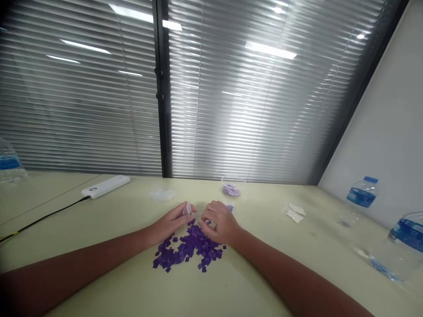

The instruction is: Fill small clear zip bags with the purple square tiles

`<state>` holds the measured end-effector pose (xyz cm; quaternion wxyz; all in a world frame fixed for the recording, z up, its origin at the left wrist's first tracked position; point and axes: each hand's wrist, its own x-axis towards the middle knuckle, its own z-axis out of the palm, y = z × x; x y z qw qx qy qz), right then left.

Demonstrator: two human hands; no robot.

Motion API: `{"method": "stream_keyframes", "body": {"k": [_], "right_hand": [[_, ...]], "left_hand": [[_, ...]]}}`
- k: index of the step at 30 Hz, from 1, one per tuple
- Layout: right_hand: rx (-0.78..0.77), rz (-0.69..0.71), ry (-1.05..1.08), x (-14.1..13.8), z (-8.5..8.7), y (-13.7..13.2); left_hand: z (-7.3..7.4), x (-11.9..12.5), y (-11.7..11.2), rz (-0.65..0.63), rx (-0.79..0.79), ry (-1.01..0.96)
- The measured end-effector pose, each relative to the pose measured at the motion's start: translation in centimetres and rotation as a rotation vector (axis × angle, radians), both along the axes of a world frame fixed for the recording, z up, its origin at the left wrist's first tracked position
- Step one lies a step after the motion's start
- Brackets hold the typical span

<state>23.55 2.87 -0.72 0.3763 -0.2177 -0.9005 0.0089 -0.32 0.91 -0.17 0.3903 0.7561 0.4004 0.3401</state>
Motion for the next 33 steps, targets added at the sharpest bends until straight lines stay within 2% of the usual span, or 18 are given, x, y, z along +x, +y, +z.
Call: {"method": "stream_keyframes", "body": {"k": [4,7,13,18,21,27,30,33], "right_hand": [[-0.043,0.123,-0.177,-0.6,0.6,-1.4],[-0.043,0.082,-0.265,-1.1,0.4,-1.9],[-0.099,-0.009,-0.307,-0.8,-0.9,-0.7],[-0.218,-0.015,-0.177,-0.5,-1.8,0.0],[-0.295,-0.012,-0.078,-0.5,-1.9,0.1],[-0.471,-0.077,0.194,-0.6,-1.0,0.3],[-0.531,-0.074,0.316,-0.8,-0.6,0.3],[-0.543,-0.075,0.35,-0.9,-0.3,-0.1]], "left_hand": [[0.0,-0.2,0.6,0.056,-0.156,-0.2],[0.2,-0.3,0.6,0.098,-0.148,-0.19],[0.9,-0.3,-0.2,-0.043,-0.124,-0.172],[1.6,-0.1,-1.1,-0.13,-0.118,-0.097],[1.6,0.0,-1.3,-0.163,-0.055,0.011],[0.6,0.2,-1.0,-0.114,0.082,0.276],[0.4,0.2,-0.8,-0.095,0.128,0.331],[0.5,0.3,-0.9,-0.084,0.149,0.376]]}}
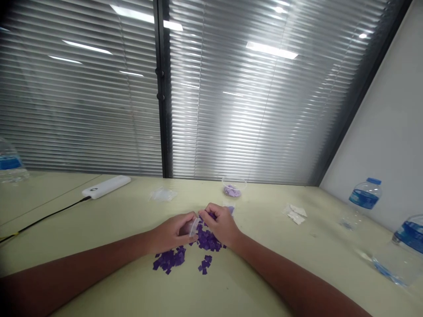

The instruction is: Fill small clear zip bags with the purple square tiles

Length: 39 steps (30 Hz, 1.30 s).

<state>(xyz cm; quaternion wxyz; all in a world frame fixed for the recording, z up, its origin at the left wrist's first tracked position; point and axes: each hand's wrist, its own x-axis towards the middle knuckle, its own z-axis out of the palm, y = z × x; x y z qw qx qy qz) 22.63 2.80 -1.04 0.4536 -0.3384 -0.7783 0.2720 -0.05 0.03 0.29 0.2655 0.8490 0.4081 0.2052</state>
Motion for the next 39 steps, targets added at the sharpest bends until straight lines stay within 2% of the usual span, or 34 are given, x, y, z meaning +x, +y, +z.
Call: {"method": "stream_keyframes", "body": {"k": [4,11,24,28,31,39], "right_hand": [[0.033,-0.001,-0.035,-0.1,-0.1,-0.5],[0.039,-0.011,-0.08,-0.1,-1.1,-0.4],[0.137,0.029,-0.134,-0.3,-1.1,-0.8],[0.117,0.018,-0.107,-0.3,-1.0,-0.8],[0.1,-0.003,-0.087,-0.2,-1.0,-0.6],[0.161,0.016,-0.113,0.1,-1.3,-0.5]], "left_hand": [[0.3,-0.1,-0.5,-0.004,0.071,0.028],[0.6,-0.1,-1.0,-0.061,0.095,0.05],[0.7,0.3,-1.2,-0.082,0.184,0.095],[0.7,0.3,-1.3,-0.08,0.215,0.101],[0.7,0.2,-1.4,-0.061,0.209,0.09],[0.4,-0.2,-1.0,-0.147,0.202,0.011]]}}
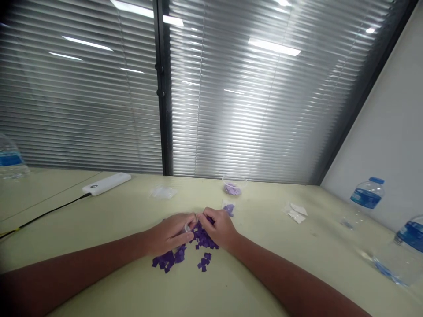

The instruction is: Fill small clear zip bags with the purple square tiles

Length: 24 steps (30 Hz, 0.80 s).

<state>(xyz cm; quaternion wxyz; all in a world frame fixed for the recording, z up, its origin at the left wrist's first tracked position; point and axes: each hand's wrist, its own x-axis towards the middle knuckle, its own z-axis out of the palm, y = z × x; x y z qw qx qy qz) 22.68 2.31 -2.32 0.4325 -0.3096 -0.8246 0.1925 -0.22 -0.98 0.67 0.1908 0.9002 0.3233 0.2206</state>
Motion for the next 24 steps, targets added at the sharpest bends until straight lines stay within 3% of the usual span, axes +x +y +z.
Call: {"method": "stream_keyframes", "body": {"k": [6,11,13,19,24], "right_hand": [[0.138,0.059,-0.078,0.1,0.0,-0.3],[0.207,0.156,-0.075,-0.4,0.9,-0.8],[0.133,0.182,-0.072,-0.6,1.3,-1.0],[-0.29,0.252,-0.056,-0.4,1.0,-0.5],[-0.427,0.275,0.002,0.0,1.1,-0.2]], "left_hand": [[0.3,0.2,-0.3,-0.046,0.019,-0.011],[0.0,0.5,-0.3,0.135,0.046,0.041],[-0.2,0.5,-0.1,0.169,0.053,0.037],[-0.3,0.7,-0.2,0.22,0.057,0.052],[-0.2,0.7,-0.3,0.238,0.04,0.104]]}}
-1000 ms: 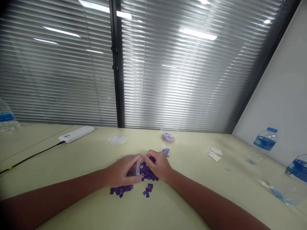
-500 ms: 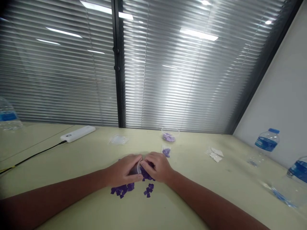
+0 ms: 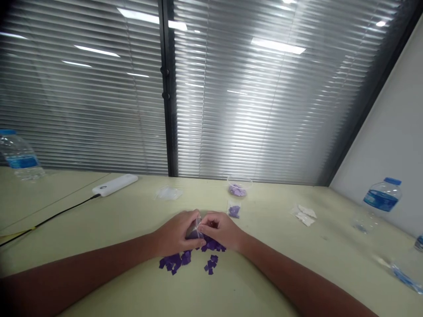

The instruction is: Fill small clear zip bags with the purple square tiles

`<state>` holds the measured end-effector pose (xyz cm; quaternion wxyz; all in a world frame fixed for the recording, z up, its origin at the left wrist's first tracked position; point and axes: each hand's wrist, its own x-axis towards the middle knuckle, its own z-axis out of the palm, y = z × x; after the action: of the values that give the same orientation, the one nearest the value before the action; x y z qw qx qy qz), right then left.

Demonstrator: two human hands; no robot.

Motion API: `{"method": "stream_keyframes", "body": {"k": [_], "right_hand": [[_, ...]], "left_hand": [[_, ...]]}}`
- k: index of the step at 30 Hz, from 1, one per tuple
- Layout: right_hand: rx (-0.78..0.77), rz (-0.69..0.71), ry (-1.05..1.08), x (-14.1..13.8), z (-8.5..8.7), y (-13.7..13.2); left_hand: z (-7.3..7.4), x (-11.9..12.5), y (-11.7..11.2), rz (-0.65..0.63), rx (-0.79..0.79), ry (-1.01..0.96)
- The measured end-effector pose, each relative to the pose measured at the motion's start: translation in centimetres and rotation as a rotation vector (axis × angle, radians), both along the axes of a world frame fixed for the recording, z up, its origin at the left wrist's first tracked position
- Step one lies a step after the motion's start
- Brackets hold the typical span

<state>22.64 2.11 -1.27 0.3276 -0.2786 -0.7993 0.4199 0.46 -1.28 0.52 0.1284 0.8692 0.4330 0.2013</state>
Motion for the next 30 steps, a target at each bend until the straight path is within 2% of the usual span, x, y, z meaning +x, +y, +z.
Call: {"method": "stream_keyframes", "body": {"k": [6,10,13,17,19,23,30], "right_hand": [[-0.073,0.09,-0.026,0.0,0.7,-0.4],[-0.032,0.0,-0.036,-0.1,0.7,-0.4],[0.143,-0.135,-0.04,-0.2,1.0,-0.5],[0.464,-0.299,-0.057,-0.3,1.2,-0.6],[0.605,-0.318,-0.073,-0.3,1.0,-0.6],[0.76,-0.259,-0.107,-0.4,0.1,-0.6],[0.651,-0.12,-0.059,-0.7,-0.4,-0.6]], "left_hand": [[-0.1,-0.1,0.1,-0.028,-0.015,-0.025],[-0.1,-0.1,0.1,-0.041,0.026,-0.053],[0.0,-0.2,0.2,-0.022,0.173,-0.155],[0.3,-0.5,0.4,0.117,0.383,-0.282],[0.4,-0.5,0.6,0.088,0.345,-0.285],[0.4,-0.5,1.0,-0.102,0.134,-0.254],[0.0,-0.5,1.3,-0.172,0.045,-0.221]]}}
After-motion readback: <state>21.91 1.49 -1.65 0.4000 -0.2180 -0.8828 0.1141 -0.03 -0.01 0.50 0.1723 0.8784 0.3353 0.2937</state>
